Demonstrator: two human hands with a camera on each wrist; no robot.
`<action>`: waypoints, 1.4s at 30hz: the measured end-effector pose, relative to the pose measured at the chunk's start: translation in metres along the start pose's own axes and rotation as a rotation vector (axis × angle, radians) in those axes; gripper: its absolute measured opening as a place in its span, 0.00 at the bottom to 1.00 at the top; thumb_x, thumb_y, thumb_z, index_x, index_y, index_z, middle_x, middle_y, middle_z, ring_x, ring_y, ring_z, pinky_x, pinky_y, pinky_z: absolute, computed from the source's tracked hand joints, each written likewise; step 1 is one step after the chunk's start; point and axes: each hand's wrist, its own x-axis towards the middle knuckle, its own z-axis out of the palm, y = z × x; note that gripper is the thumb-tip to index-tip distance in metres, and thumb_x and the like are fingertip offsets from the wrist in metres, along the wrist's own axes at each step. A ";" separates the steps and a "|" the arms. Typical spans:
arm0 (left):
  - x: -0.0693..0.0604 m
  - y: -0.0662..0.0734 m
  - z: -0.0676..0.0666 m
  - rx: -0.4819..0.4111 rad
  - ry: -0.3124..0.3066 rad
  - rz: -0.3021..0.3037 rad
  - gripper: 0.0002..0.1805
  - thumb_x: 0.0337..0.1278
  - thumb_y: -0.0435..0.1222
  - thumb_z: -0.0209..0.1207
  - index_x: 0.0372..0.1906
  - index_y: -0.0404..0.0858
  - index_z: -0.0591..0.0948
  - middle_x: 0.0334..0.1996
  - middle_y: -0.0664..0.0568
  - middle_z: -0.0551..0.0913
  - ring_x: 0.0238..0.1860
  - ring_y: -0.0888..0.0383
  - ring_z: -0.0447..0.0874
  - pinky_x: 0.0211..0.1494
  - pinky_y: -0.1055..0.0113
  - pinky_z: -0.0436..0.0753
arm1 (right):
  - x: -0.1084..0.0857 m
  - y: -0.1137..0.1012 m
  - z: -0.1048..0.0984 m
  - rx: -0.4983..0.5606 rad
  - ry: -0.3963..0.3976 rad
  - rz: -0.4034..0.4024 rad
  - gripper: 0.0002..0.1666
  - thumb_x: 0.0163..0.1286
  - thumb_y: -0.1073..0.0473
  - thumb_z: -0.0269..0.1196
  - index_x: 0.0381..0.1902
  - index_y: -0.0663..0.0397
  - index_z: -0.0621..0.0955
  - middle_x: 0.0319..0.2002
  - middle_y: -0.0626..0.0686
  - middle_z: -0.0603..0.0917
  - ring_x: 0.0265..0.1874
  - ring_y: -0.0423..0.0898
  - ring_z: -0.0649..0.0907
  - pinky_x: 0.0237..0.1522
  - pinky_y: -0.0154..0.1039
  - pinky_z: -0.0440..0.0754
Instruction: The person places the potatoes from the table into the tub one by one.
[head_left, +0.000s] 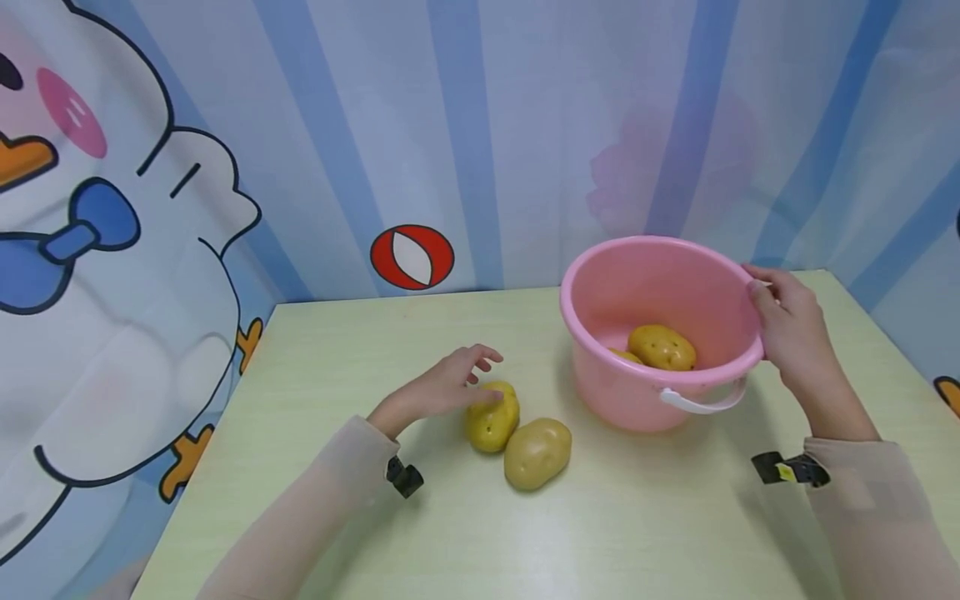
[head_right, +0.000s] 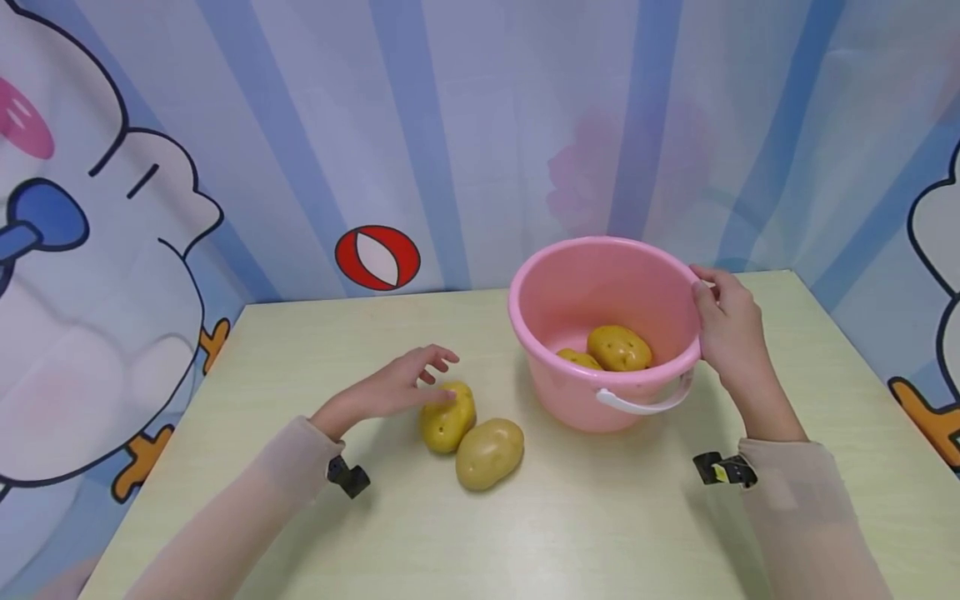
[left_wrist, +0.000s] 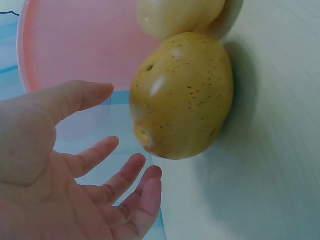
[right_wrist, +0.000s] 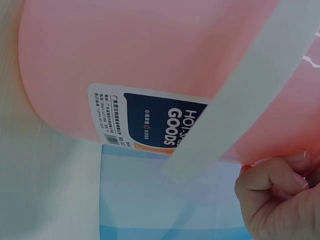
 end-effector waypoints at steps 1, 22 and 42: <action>-0.001 0.000 0.001 -0.001 -0.004 -0.007 0.31 0.65 0.43 0.63 0.68 0.39 0.68 0.63 0.39 0.72 0.59 0.44 0.73 0.61 0.51 0.76 | 0.000 0.000 0.000 0.001 -0.001 0.000 0.34 0.83 0.48 0.38 0.76 0.66 0.57 0.52 0.68 0.70 0.28 0.37 0.79 0.24 0.34 0.83; -0.002 -0.007 0.012 0.013 -0.030 -0.035 0.32 0.63 0.46 0.65 0.67 0.41 0.68 0.59 0.44 0.72 0.51 0.51 0.74 0.55 0.58 0.78 | 0.001 0.002 -0.003 0.012 0.003 -0.014 0.34 0.83 0.49 0.38 0.75 0.67 0.58 0.50 0.67 0.70 0.27 0.37 0.79 0.22 0.34 0.83; -0.008 -0.009 0.018 0.007 -0.039 -0.049 0.35 0.61 0.48 0.66 0.68 0.39 0.66 0.55 0.45 0.71 0.52 0.51 0.72 0.55 0.57 0.77 | 0.000 0.001 0.000 0.026 -0.008 -0.005 0.34 0.83 0.48 0.38 0.76 0.67 0.57 0.51 0.67 0.70 0.29 0.37 0.79 0.24 0.33 0.83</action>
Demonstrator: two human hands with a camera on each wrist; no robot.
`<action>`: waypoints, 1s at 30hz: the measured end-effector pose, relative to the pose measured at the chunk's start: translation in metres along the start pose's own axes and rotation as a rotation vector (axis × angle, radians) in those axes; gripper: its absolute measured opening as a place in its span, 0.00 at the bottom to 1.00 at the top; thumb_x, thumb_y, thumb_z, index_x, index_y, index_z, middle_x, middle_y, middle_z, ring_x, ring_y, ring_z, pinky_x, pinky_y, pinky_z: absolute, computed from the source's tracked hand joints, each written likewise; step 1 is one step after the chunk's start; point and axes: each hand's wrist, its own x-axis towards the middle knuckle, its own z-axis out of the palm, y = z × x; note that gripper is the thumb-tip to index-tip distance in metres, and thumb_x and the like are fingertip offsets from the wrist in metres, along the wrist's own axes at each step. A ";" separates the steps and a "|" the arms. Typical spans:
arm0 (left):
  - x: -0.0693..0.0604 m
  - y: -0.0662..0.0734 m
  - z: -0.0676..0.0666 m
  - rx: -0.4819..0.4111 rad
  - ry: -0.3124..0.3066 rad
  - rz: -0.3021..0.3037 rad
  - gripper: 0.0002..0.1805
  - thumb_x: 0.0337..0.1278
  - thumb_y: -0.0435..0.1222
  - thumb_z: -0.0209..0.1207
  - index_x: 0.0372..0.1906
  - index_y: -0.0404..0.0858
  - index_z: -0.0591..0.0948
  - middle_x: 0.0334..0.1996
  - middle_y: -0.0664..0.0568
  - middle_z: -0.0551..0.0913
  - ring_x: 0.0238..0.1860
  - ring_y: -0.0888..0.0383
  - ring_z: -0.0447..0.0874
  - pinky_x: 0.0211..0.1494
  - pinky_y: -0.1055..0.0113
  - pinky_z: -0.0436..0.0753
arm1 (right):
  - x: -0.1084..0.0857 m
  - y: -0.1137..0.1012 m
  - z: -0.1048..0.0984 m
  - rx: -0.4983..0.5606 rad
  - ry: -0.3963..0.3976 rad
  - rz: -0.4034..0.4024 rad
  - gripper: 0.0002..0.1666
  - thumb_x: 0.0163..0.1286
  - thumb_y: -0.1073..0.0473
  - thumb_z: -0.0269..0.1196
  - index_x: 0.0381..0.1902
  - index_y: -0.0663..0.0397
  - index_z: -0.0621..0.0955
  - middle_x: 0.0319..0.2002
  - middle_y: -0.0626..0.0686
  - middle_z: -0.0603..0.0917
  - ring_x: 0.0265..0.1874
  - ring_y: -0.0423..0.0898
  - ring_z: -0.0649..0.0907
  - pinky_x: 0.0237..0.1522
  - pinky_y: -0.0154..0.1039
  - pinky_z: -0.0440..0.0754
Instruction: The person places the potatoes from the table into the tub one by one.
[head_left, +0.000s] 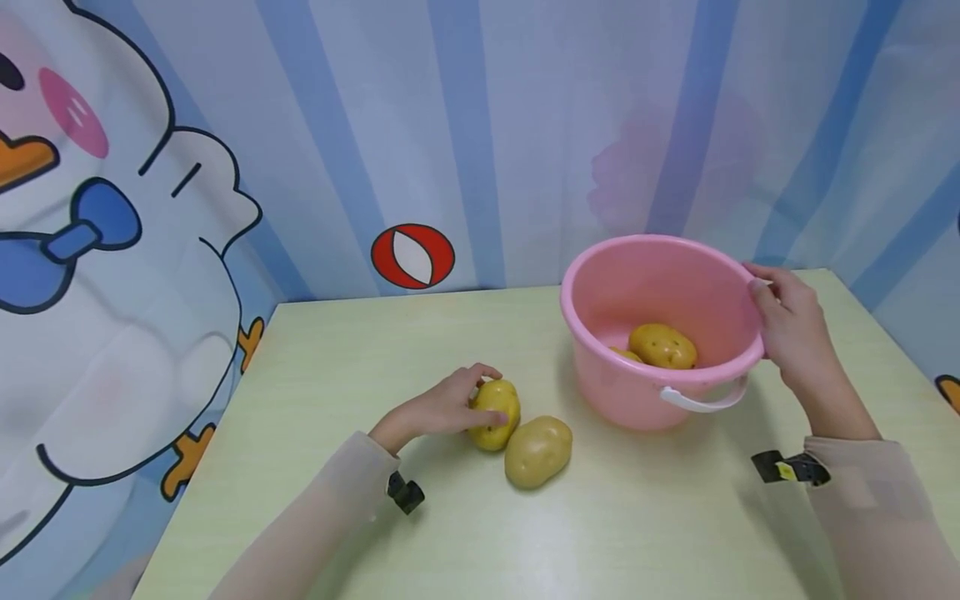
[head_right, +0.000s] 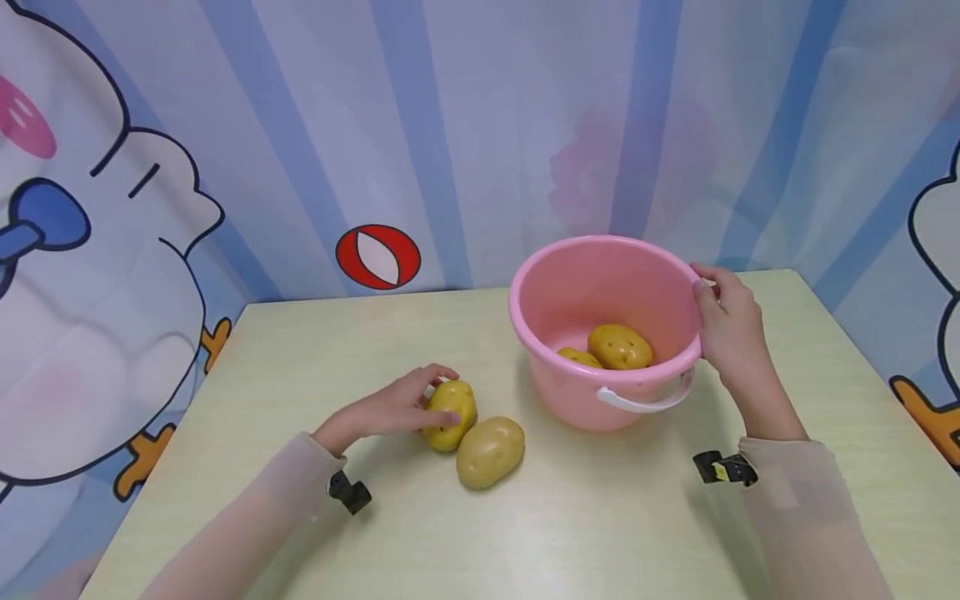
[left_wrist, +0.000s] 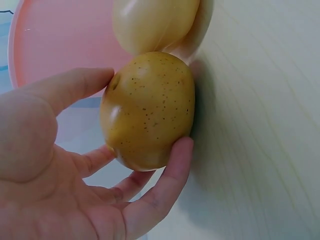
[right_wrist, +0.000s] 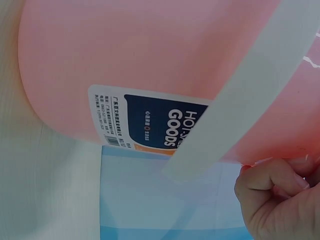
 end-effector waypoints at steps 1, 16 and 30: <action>0.000 0.000 0.000 0.003 -0.001 0.000 0.36 0.61 0.48 0.66 0.68 0.39 0.66 0.55 0.45 0.71 0.52 0.51 0.72 0.55 0.57 0.77 | 0.000 0.000 0.000 -0.001 0.000 -0.001 0.34 0.83 0.48 0.38 0.76 0.67 0.57 0.51 0.67 0.70 0.29 0.37 0.79 0.24 0.33 0.83; 0.002 -0.004 0.004 -0.015 0.025 0.003 0.35 0.59 0.47 0.67 0.68 0.39 0.67 0.53 0.46 0.72 0.51 0.52 0.72 0.53 0.59 0.78 | 0.000 0.000 0.000 0.002 -0.002 0.002 0.34 0.83 0.48 0.38 0.76 0.66 0.57 0.53 0.67 0.69 0.30 0.36 0.79 0.25 0.33 0.83; 0.002 -0.006 0.006 -0.039 0.049 0.011 0.35 0.58 0.47 0.67 0.67 0.40 0.68 0.53 0.47 0.73 0.50 0.52 0.73 0.52 0.59 0.79 | -0.001 -0.001 0.000 0.003 0.004 0.001 0.34 0.83 0.49 0.38 0.75 0.67 0.58 0.52 0.67 0.69 0.30 0.37 0.79 0.25 0.33 0.83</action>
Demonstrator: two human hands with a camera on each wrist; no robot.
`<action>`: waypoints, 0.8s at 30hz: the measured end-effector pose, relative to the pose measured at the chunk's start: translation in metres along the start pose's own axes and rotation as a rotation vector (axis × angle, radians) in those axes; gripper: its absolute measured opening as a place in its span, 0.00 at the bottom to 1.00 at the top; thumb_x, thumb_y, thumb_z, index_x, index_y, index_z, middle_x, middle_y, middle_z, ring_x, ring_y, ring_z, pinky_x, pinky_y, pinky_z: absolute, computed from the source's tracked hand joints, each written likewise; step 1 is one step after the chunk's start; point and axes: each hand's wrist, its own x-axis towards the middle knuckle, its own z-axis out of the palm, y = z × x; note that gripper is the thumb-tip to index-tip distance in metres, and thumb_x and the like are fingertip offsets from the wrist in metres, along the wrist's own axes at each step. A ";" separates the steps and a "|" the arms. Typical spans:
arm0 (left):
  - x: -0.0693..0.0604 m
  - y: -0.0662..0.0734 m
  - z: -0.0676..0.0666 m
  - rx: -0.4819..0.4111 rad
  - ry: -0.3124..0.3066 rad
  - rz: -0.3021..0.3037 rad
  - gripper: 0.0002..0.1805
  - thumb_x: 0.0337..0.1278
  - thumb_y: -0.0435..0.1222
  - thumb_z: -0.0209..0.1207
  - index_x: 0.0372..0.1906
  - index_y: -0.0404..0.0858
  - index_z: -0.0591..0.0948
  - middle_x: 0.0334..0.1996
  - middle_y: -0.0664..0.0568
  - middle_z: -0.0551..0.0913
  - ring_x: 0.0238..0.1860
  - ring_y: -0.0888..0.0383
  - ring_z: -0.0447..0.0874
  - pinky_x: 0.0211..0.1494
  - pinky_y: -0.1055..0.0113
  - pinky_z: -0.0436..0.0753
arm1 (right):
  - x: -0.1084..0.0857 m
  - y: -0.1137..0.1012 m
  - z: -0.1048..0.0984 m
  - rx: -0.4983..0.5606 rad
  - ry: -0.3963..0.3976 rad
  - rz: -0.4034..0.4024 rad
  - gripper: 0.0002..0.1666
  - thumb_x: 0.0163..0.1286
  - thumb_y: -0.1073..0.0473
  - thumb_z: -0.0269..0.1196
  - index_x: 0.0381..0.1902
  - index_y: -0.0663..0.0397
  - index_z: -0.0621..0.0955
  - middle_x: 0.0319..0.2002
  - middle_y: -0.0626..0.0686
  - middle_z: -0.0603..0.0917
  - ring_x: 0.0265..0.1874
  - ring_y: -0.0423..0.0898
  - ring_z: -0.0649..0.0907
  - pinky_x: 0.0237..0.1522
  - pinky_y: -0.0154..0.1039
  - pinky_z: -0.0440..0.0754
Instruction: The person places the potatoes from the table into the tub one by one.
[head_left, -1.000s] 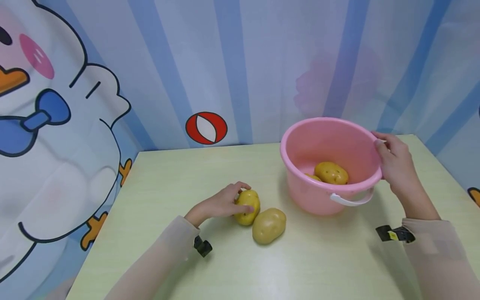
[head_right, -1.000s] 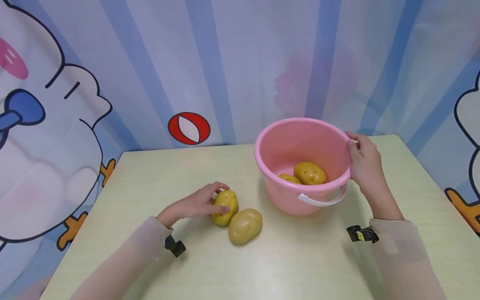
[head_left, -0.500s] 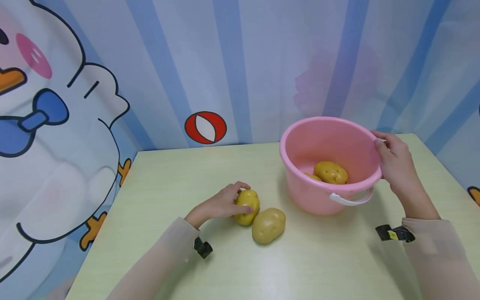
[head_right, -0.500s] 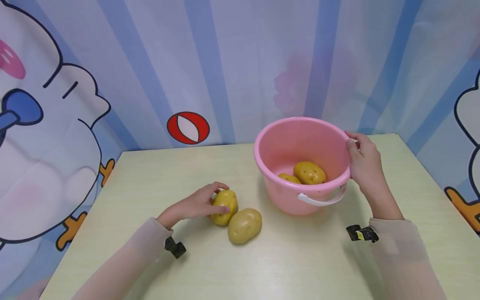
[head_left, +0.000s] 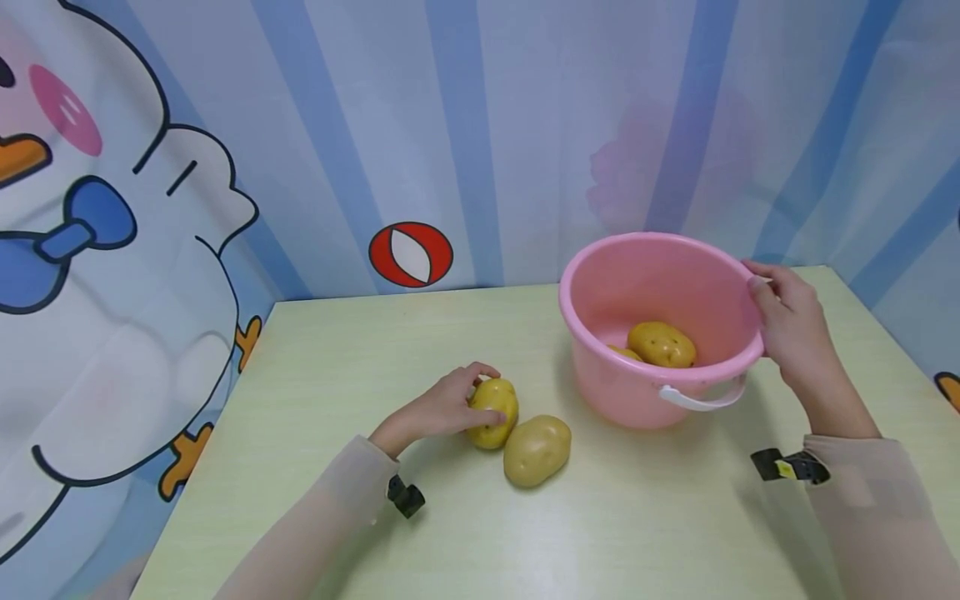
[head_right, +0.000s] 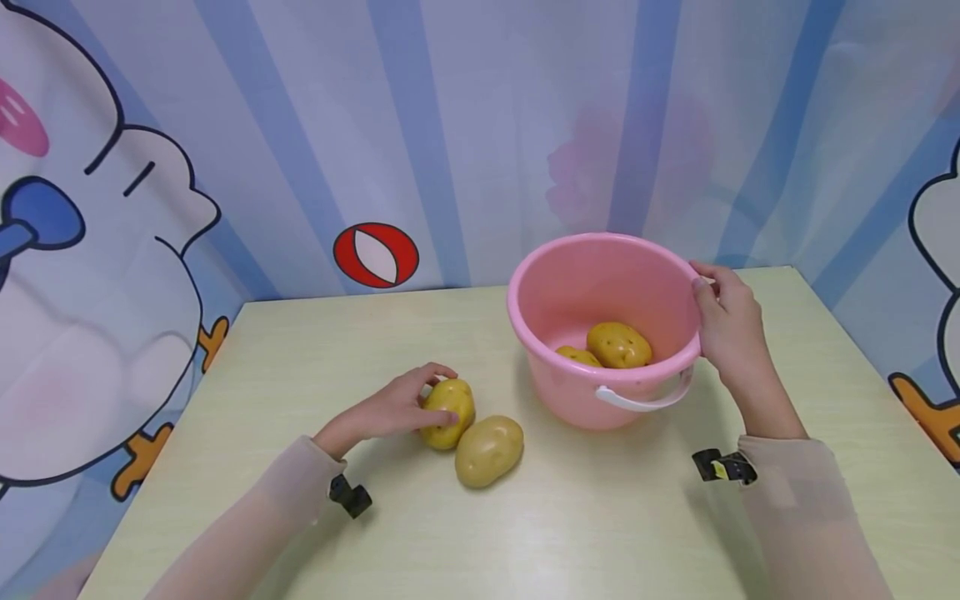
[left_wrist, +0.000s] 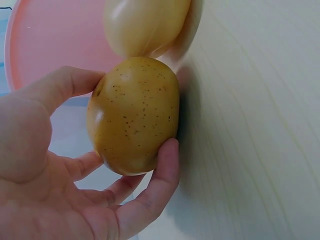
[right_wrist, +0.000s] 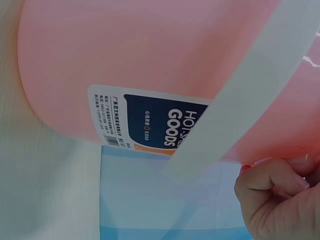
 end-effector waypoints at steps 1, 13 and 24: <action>0.000 0.000 0.000 -0.004 0.001 -0.002 0.35 0.58 0.47 0.67 0.66 0.40 0.68 0.53 0.47 0.73 0.50 0.52 0.73 0.52 0.59 0.79 | 0.000 0.000 0.000 0.000 0.000 -0.001 0.34 0.83 0.49 0.38 0.75 0.67 0.58 0.52 0.67 0.69 0.30 0.37 0.79 0.25 0.33 0.83; -0.001 -0.001 -0.001 -0.009 0.012 -0.022 0.34 0.57 0.46 0.67 0.66 0.42 0.69 0.53 0.48 0.73 0.50 0.53 0.73 0.52 0.60 0.79 | 0.001 0.002 -0.001 0.004 -0.003 0.000 0.34 0.83 0.49 0.38 0.76 0.66 0.57 0.52 0.66 0.70 0.29 0.37 0.80 0.24 0.33 0.83; -0.004 0.001 -0.007 -0.010 0.032 -0.023 0.34 0.56 0.47 0.68 0.66 0.43 0.69 0.53 0.49 0.73 0.49 0.53 0.73 0.49 0.61 0.80 | 0.000 0.000 0.000 0.000 -0.001 0.003 0.34 0.83 0.48 0.38 0.76 0.67 0.57 0.51 0.67 0.70 0.28 0.37 0.80 0.23 0.34 0.83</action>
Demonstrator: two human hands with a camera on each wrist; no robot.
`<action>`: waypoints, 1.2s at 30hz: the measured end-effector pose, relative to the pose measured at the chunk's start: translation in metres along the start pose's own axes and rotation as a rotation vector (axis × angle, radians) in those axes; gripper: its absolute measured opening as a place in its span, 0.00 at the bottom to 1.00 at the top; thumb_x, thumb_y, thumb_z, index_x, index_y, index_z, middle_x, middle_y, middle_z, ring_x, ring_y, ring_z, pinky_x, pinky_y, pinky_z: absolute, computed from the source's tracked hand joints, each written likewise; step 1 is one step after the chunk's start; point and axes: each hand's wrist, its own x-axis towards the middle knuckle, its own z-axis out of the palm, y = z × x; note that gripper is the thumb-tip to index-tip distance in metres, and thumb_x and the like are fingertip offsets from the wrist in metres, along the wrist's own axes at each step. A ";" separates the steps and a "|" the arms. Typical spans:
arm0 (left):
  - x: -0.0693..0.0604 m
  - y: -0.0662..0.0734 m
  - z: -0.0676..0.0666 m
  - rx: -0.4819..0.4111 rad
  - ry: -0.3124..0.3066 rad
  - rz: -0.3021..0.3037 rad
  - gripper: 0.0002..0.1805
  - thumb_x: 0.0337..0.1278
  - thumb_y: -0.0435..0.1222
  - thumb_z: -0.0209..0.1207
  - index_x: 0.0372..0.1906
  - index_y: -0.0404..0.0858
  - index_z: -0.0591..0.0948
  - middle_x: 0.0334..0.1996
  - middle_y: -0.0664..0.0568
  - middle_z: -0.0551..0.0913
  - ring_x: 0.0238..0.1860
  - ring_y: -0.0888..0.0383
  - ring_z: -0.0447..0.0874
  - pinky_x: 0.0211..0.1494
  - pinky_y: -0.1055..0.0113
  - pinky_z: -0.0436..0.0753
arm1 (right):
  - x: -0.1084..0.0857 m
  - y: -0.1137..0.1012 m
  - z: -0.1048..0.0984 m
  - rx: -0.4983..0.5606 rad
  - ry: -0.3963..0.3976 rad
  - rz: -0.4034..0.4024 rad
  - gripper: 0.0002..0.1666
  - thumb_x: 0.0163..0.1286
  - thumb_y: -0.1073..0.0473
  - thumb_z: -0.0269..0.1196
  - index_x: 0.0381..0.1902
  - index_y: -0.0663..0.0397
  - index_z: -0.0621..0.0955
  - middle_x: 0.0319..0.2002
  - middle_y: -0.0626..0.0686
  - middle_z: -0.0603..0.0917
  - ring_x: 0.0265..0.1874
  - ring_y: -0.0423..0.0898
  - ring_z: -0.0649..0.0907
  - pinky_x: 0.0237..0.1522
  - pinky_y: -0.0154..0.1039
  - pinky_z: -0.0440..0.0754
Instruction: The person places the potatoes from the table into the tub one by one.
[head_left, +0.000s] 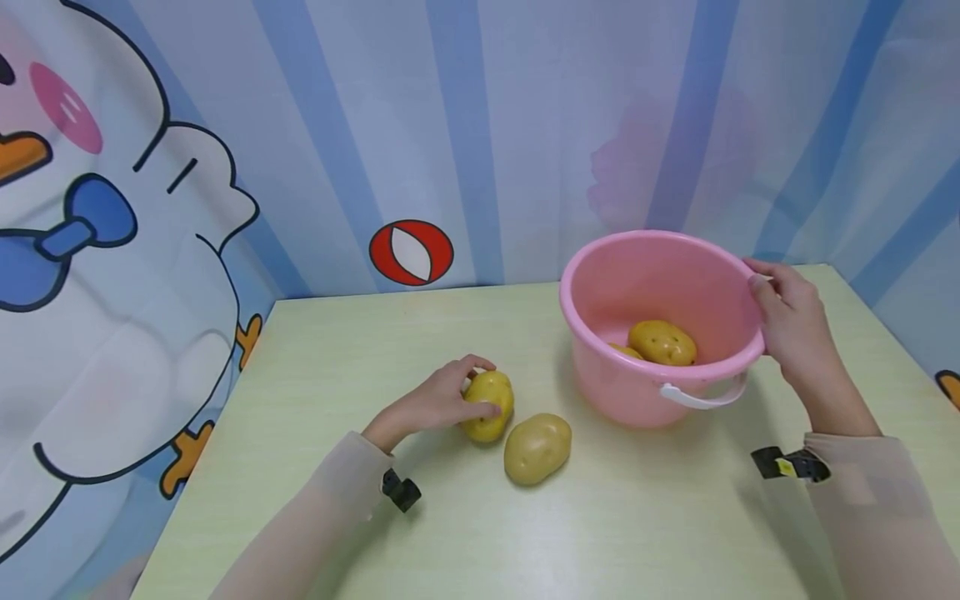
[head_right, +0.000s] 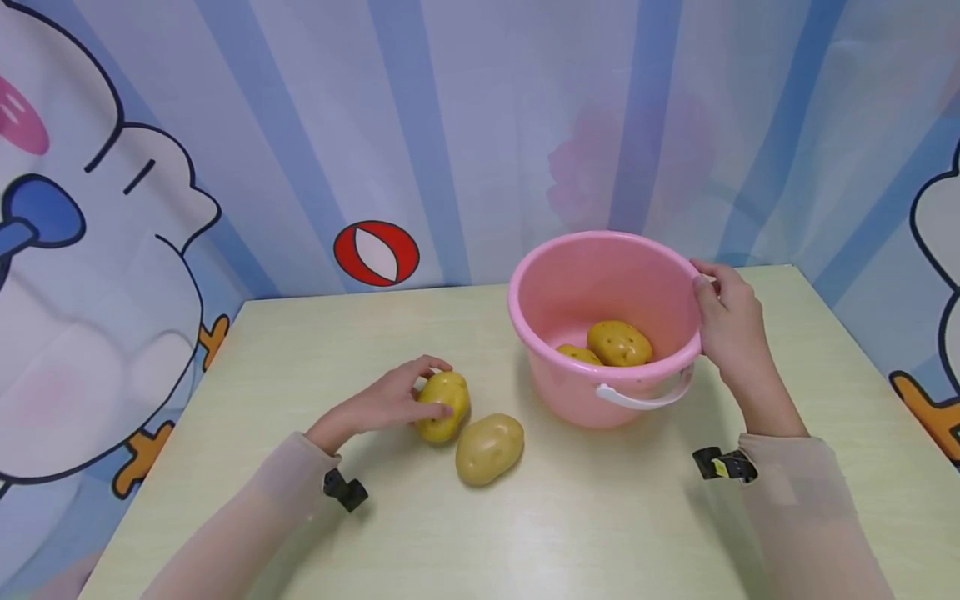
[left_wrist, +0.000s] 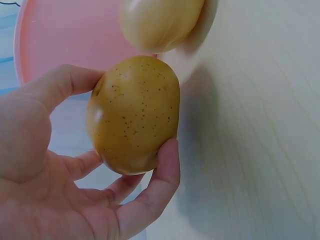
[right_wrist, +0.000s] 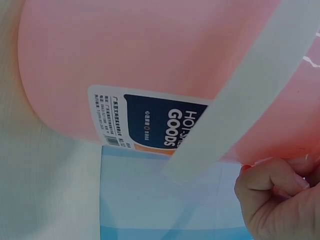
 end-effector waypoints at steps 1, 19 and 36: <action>0.000 0.000 0.000 0.000 0.002 -0.002 0.34 0.56 0.47 0.68 0.66 0.43 0.69 0.53 0.49 0.73 0.49 0.53 0.73 0.49 0.61 0.80 | 0.000 0.000 0.000 -0.001 0.001 0.001 0.35 0.82 0.48 0.38 0.76 0.67 0.57 0.51 0.67 0.70 0.28 0.37 0.80 0.23 0.34 0.83; -0.002 0.006 -0.010 -0.008 0.001 0.011 0.34 0.57 0.46 0.67 0.67 0.43 0.69 0.55 0.47 0.73 0.49 0.52 0.73 0.45 0.64 0.81 | 0.000 0.001 0.001 -0.023 -0.003 0.010 0.36 0.82 0.46 0.37 0.77 0.64 0.57 0.54 0.68 0.69 0.30 0.35 0.79 0.24 0.33 0.83; -0.002 0.022 -0.028 -0.029 -0.006 0.073 0.35 0.58 0.44 0.66 0.68 0.41 0.67 0.56 0.45 0.71 0.48 0.49 0.76 0.43 0.64 0.84 | 0.000 0.001 0.001 -0.006 0.005 0.005 0.35 0.82 0.47 0.37 0.76 0.64 0.58 0.52 0.67 0.71 0.29 0.34 0.79 0.24 0.33 0.83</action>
